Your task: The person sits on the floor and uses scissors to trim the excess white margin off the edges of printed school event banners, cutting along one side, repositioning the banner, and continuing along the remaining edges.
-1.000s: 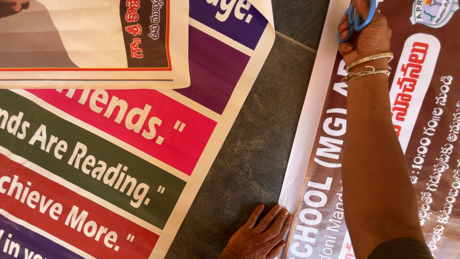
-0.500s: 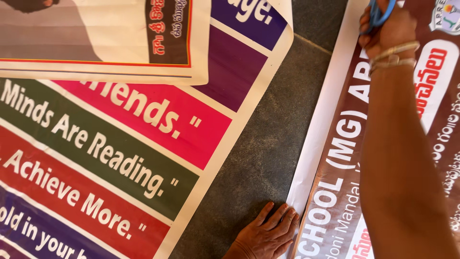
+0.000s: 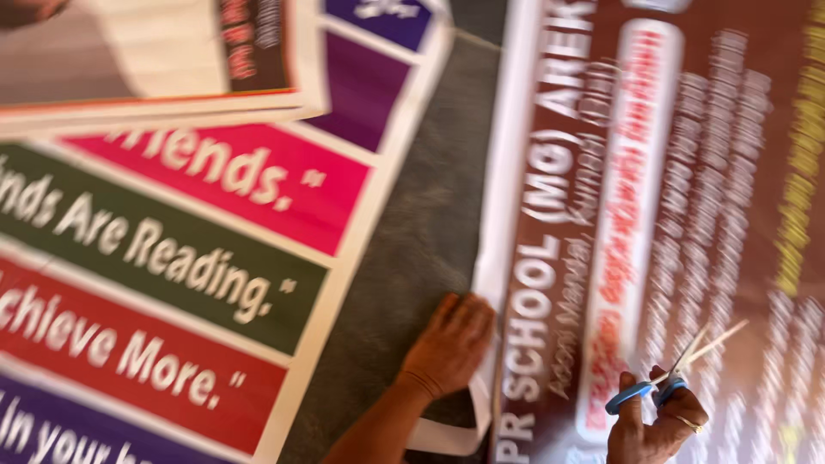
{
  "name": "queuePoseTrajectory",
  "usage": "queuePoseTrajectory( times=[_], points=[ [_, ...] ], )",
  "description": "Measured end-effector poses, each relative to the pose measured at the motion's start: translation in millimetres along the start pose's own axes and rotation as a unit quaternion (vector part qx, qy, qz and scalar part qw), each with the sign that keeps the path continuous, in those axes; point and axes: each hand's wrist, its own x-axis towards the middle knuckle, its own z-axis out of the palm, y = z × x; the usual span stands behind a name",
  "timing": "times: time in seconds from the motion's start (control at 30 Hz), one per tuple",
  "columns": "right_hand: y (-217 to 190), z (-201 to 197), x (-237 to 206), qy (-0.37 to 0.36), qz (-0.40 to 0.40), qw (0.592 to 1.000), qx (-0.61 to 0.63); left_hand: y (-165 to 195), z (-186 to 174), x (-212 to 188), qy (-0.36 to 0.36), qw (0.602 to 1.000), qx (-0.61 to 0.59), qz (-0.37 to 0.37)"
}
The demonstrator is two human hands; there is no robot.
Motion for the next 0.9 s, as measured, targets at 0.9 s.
queuePoseTrajectory(
  times=[0.9],
  points=[
    [52,-98,-27,0.145,-0.036,0.942,-0.302,61,-9,52,0.025,0.839,-0.079,-0.538]
  ],
)
